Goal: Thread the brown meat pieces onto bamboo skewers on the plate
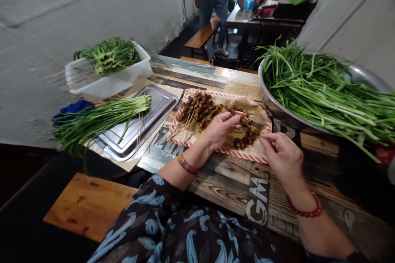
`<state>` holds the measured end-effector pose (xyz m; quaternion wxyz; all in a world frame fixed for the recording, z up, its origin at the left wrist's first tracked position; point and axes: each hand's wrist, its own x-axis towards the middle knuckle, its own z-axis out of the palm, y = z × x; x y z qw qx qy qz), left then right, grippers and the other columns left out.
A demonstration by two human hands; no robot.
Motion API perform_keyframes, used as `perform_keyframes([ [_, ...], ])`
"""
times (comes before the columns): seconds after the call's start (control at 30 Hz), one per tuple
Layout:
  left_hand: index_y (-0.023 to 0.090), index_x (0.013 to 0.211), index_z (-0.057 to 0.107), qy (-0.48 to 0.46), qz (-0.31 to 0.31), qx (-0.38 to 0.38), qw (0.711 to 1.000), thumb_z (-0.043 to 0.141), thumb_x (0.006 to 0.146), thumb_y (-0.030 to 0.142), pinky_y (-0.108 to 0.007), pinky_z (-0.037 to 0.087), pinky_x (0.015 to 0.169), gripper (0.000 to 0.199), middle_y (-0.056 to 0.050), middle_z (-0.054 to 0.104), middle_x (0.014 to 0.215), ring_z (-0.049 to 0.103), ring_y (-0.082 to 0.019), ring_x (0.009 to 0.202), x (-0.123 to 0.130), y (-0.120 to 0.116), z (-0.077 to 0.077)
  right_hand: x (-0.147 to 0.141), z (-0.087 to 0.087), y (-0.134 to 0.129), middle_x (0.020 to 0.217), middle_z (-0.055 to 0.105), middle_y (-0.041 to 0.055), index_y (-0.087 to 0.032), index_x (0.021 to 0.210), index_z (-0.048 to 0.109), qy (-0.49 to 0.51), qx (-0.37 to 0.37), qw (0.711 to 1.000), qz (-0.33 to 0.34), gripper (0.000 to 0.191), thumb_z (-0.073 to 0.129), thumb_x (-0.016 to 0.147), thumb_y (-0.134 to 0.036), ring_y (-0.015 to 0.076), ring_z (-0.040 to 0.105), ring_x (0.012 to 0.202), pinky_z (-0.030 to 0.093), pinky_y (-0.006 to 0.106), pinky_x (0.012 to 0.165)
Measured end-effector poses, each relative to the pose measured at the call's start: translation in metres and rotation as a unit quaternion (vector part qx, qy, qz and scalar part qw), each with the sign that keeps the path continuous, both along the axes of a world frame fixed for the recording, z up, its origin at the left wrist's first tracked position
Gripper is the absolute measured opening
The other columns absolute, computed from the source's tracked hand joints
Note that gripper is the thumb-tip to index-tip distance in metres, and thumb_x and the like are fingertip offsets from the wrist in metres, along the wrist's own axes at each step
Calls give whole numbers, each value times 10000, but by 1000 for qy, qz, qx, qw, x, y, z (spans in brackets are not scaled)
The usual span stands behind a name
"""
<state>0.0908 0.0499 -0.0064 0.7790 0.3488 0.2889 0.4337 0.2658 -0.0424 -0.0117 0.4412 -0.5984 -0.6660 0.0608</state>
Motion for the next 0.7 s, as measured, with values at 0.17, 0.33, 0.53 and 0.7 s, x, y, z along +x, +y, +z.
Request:
perform_keyframes([
  [0.17,162,960,742,16,-22,2,1000,826,669,381,-266,453,765,374,-56,696,948,591,-98,763,0,0,-2,0,0,1,755,649,6,-206,867,668,13,-6,1000,-1,89,594,896,-246,139,599,645,491,276,615],
  [0.33,179,993,726,-22,33,1,999,796,705,427,-252,457,761,386,-55,699,964,614,-126,850,-8,10,6,0,0,3,764,662,14,-206,845,667,3,-4,1000,-5,117,571,903,-241,143,602,653,487,270,605],
  [0.53,160,898,739,-5,38,19,999,792,709,414,-241,464,754,321,-51,707,906,623,-133,868,-9,10,6,-2,3,4,757,660,19,-203,837,658,1,-4,1000,0,116,563,898,-225,148,602,663,488,278,616],
  [0.7,155,985,711,25,64,23,997,810,683,411,-226,467,708,409,-42,699,919,620,-93,754,-7,13,4,2,2,3,777,659,25,-203,865,666,14,-10,1000,-9,124,563,902,-260,148,600,666,495,282,611],
])
